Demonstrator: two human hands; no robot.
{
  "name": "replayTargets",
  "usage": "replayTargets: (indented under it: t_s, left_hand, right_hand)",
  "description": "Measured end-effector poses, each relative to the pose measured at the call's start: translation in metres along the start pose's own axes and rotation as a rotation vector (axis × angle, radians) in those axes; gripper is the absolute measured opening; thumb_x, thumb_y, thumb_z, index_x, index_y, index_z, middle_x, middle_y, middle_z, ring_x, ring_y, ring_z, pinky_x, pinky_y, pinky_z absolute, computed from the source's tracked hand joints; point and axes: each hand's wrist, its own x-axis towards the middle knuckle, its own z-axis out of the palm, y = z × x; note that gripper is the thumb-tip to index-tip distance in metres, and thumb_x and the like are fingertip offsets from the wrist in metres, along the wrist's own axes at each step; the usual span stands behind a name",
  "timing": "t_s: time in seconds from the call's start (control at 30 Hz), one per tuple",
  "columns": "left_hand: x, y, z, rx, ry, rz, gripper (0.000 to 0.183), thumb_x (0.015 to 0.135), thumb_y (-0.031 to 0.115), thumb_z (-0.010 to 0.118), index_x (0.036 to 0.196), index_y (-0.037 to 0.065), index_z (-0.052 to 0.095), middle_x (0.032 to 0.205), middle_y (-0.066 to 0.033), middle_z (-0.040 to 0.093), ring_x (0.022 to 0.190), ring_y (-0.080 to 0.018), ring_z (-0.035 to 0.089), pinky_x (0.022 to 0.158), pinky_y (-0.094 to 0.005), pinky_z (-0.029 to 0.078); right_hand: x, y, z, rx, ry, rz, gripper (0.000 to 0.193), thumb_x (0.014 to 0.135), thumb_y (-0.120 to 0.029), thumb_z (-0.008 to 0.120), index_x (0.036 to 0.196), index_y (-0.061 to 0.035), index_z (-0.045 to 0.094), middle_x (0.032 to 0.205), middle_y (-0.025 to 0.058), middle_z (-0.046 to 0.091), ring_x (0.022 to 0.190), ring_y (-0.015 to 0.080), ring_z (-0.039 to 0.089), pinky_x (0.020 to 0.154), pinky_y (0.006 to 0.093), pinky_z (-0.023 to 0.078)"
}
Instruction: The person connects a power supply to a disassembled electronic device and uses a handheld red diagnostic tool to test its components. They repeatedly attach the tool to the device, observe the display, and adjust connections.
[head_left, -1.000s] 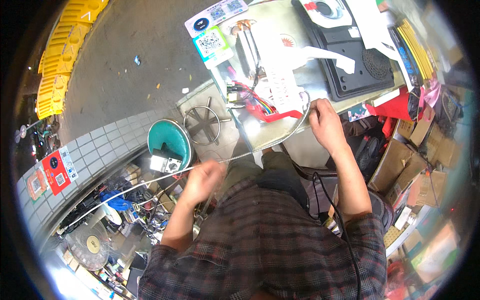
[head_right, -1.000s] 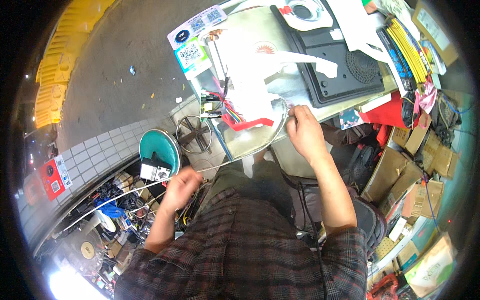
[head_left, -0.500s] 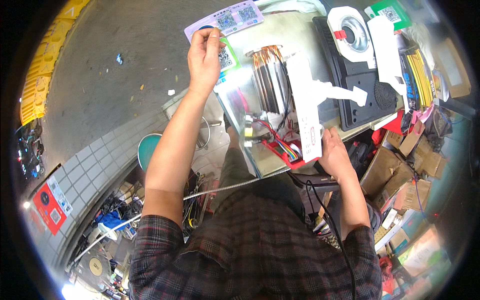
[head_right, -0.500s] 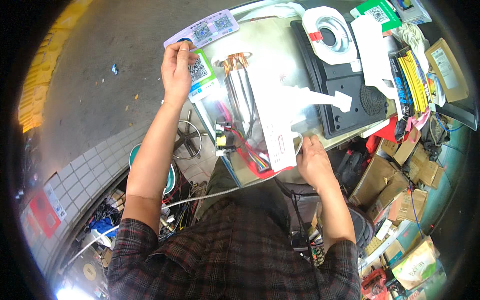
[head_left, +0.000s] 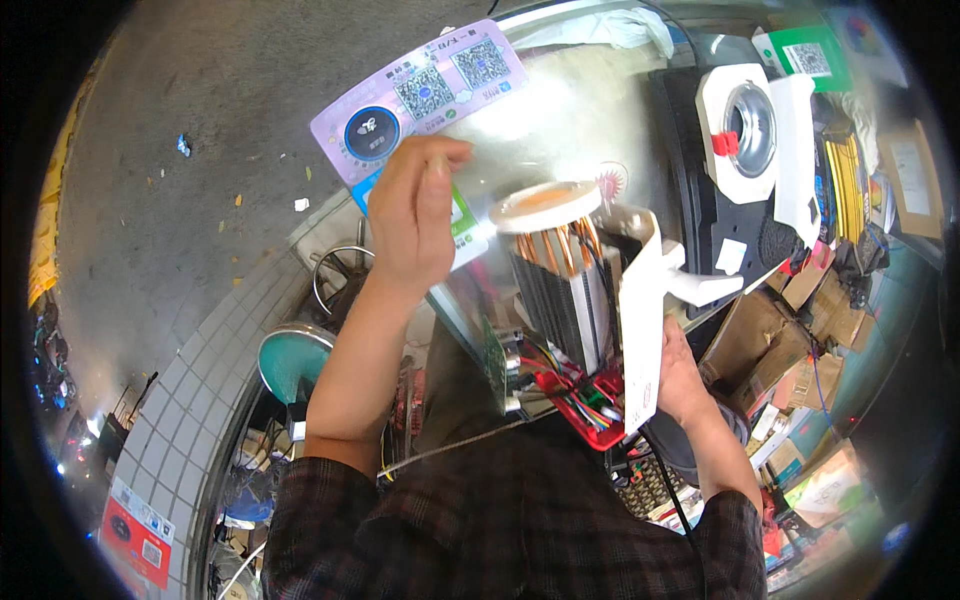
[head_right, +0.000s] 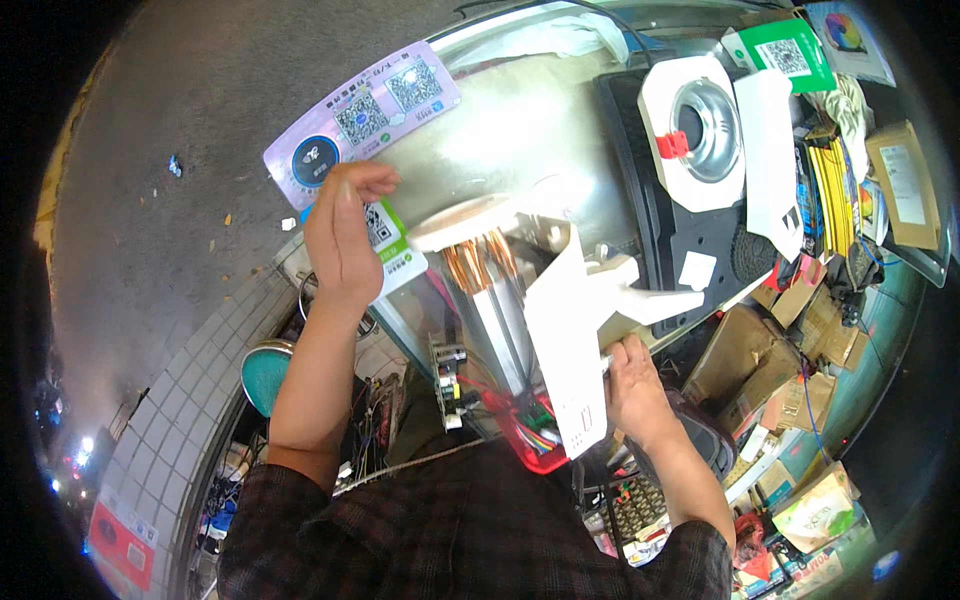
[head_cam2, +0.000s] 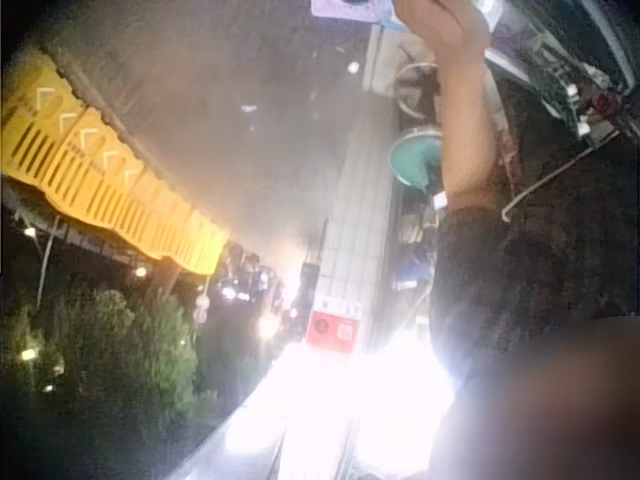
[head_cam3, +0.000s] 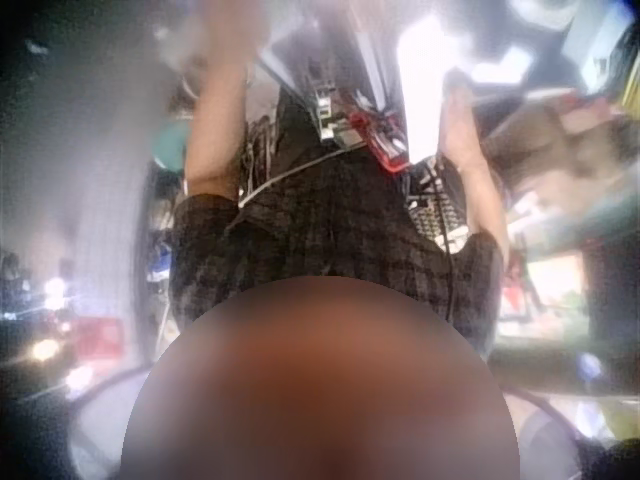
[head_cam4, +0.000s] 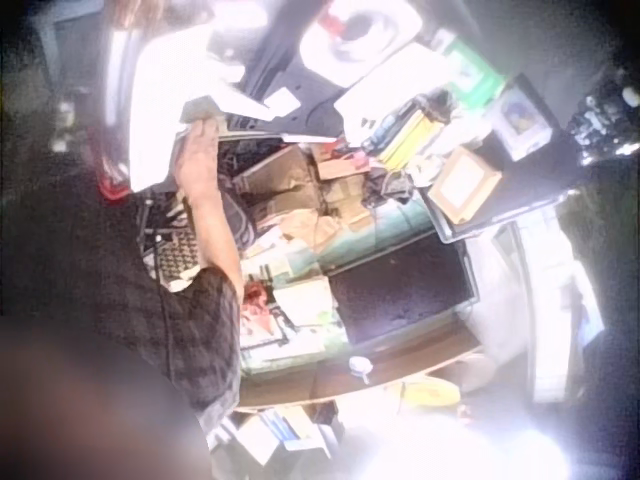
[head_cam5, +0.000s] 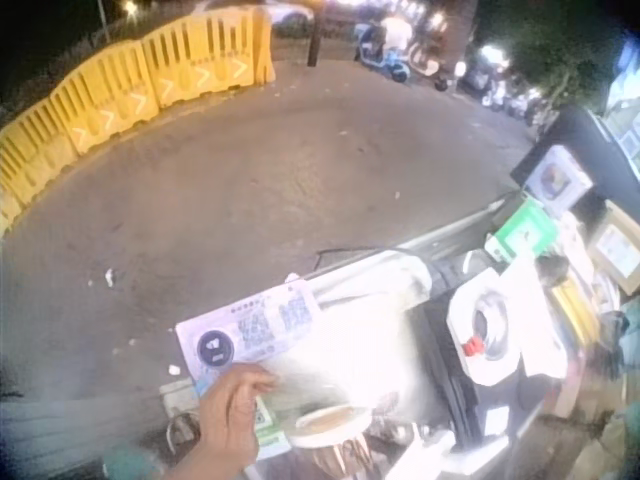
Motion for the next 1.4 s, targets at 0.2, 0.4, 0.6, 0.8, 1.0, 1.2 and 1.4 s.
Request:
replayTargets:
  t_s: [0.2,0.4,0.6,0.8,1.0,1.2,1.4]
  left_hand:
    - [0.007,-0.005,-0.008,0.075,-0.153,0.159,0.033,0.103,0.03,0.061,0.116,0.002,0.073,0.108,-0.017,0.073,0.095,-0.033,0.069,0.084,-0.0415,0.052]
    - [0.017,-0.005,-0.013,-0.151,-0.376,0.246,0.065,0.1,0.06,0.064,0.124,0.001,0.076,0.121,-0.0181,0.074,0.11,-0.0341,0.071,0.091,-0.0428,0.053]
    - [0.022,-0.008,-0.01,-0.133,-0.529,0.301,0.059,0.097,0.055,0.07,0.122,0.002,0.078,0.125,-0.0144,0.074,0.114,-0.0346,0.07,0.096,-0.0444,0.055]
    - [0.02,-0.009,-0.008,-0.177,-0.528,0.273,0.054,0.1,0.05,0.068,0.124,0.003,0.078,0.127,-0.0134,0.076,0.12,-0.0348,0.069,0.1,-0.0449,0.054]
    - [0.02,-0.007,-0.009,-0.178,-0.503,0.264,0.046,0.101,0.045,0.069,0.123,0.005,0.079,0.128,-0.0118,0.076,0.124,-0.0351,0.069,0.102,-0.0445,0.054]
    - [0.019,-0.009,-0.008,-0.191,-0.486,0.289,0.038,0.097,0.032,0.074,0.123,0.005,0.078,0.127,-0.0106,0.076,0.123,-0.0322,0.069,0.103,-0.0426,0.053]
    - [0.016,-0.007,-0.007,-0.244,-0.466,0.269,0.034,0.097,0.024,0.077,0.126,0.005,0.076,0.125,-0.0099,0.077,0.118,-0.0279,0.071,0.1,-0.039,0.054]
  right_hand:
    - [-0.005,0.009,0.022,0.621,0.029,0.24,0.036,0.091,-0.006,0.069,0.123,0.0043,0.056,0.119,0.0259,0.054,0.116,0.0475,0.055,0.105,0.0531,0.047]
    - [-0.013,0.011,0.022,0.578,-0.064,0.328,0.052,0.088,-0.011,0.075,0.132,0.0061,0.054,0.139,0.032,0.049,0.133,0.0509,0.048,0.116,0.0535,0.042]
    - [-0.016,0.011,0.022,0.567,-0.067,0.357,0.058,0.087,-0.012,0.075,0.136,0.008,0.052,0.142,0.0332,0.047,0.136,0.0523,0.045,0.118,0.0539,0.041]
    - [-0.013,0.017,0.03,0.56,-0.005,0.263,0.047,0.086,-0.011,0.075,0.125,0.0066,0.056,0.122,0.028,0.051,0.121,0.0487,0.052,0.108,0.0538,0.047]
    - [-0.003,0.008,0.022,0.395,0.003,0.153,0.042,0.088,-0.013,0.074,0.122,0.0061,0.057,0.118,0.0271,0.052,0.116,0.0465,0.055,0.105,0.0527,0.048]
    - [0.0,-0.01,0.002,0.049,0.15,-0.052,0.036,0.089,-0.013,0.075,0.117,0.0039,0.061,0.115,0.0262,0.055,0.114,0.046,0.057,0.105,0.0522,0.049]
    - [0.002,-0.005,0.01,0.256,0.104,0.085,0.05,0.089,-0.009,0.075,0.134,0.0023,0.054,0.124,0.0228,0.057,0.116,0.0402,0.059,0.106,0.0456,0.05]
